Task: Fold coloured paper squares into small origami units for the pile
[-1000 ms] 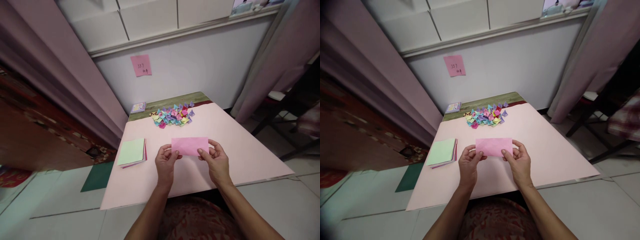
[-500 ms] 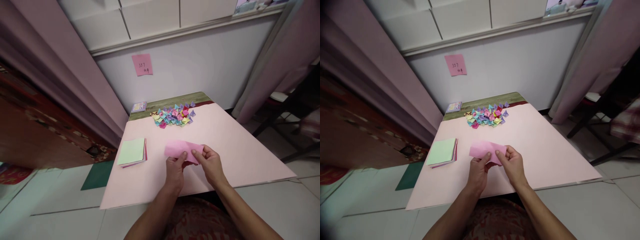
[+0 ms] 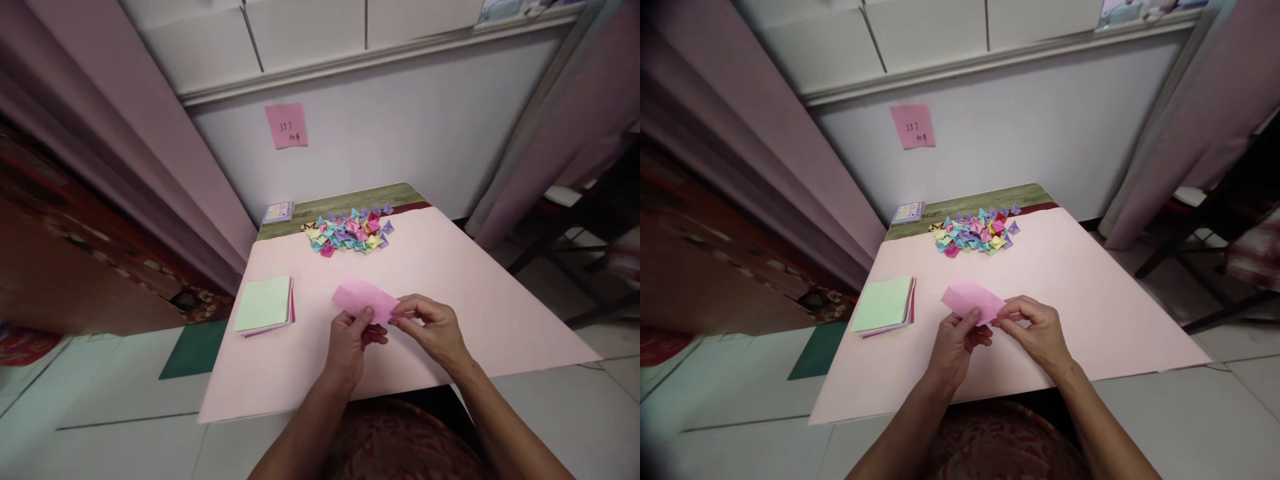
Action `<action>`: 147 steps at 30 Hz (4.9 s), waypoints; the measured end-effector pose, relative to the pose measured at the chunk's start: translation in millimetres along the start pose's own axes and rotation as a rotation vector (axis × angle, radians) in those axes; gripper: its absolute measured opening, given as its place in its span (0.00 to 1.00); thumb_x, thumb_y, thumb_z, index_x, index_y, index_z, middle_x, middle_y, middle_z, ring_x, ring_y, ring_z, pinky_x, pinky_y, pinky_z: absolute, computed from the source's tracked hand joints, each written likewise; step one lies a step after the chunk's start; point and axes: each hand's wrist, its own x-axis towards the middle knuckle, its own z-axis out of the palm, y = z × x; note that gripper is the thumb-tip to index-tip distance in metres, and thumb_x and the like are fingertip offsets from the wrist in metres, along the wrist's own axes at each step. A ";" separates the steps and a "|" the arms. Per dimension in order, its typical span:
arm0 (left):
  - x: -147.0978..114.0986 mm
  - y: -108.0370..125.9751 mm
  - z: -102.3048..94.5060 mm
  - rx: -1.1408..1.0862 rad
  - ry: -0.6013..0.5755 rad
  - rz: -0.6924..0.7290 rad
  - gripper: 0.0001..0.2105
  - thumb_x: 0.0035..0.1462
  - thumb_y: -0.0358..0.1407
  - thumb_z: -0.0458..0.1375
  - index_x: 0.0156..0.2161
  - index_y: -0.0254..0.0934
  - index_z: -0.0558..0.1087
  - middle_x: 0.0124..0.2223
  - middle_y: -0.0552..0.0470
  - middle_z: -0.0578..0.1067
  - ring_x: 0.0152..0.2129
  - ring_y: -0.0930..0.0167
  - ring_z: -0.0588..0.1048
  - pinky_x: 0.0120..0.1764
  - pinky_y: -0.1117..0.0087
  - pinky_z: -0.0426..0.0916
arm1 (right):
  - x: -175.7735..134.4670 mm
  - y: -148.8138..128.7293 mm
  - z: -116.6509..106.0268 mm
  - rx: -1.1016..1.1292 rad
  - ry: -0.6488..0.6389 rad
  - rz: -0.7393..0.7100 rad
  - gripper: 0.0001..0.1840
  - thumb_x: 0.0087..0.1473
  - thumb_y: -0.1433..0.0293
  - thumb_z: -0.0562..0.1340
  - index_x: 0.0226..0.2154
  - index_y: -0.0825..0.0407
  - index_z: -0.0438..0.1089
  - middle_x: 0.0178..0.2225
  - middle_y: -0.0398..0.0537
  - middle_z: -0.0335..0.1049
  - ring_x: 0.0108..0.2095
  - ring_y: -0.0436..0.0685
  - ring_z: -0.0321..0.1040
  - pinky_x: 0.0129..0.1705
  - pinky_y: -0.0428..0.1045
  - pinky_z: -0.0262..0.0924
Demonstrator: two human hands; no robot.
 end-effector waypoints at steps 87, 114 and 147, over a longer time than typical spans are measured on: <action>-3.8 -7.7 -2.7 0.066 -0.225 0.105 0.11 0.50 0.39 0.68 0.35 0.34 0.76 0.28 0.53 0.74 0.24 0.75 0.71 0.31 0.72 0.69 | -7.9 -48.9 6.3 -0.420 0.232 -0.250 0.13 0.53 0.64 0.67 0.42 0.46 0.71 0.55 0.54 0.64 0.52 0.65 0.68 0.53 0.62 0.68; -4.4 -11.6 -7.3 0.341 -0.268 0.247 0.10 0.56 0.41 0.64 0.36 0.34 0.75 0.31 0.50 0.77 0.24 0.73 0.72 0.30 0.71 0.69 | -4.2 -44.2 1.5 -0.494 0.126 -0.184 0.11 0.52 0.63 0.68 0.29 0.48 0.66 0.54 0.54 0.67 0.52 0.65 0.68 0.47 0.60 0.66; 2.3 -5.9 -23.5 0.238 -0.307 -0.062 0.14 0.57 0.44 0.60 0.41 0.33 0.71 0.26 0.53 0.71 0.21 0.75 0.69 0.24 0.74 0.63 | 0.7 -24.5 -11.4 -0.633 -0.290 -0.441 0.07 0.56 0.63 0.65 0.37 0.47 0.76 0.62 0.52 0.61 0.64 0.69 0.53 0.64 0.71 0.40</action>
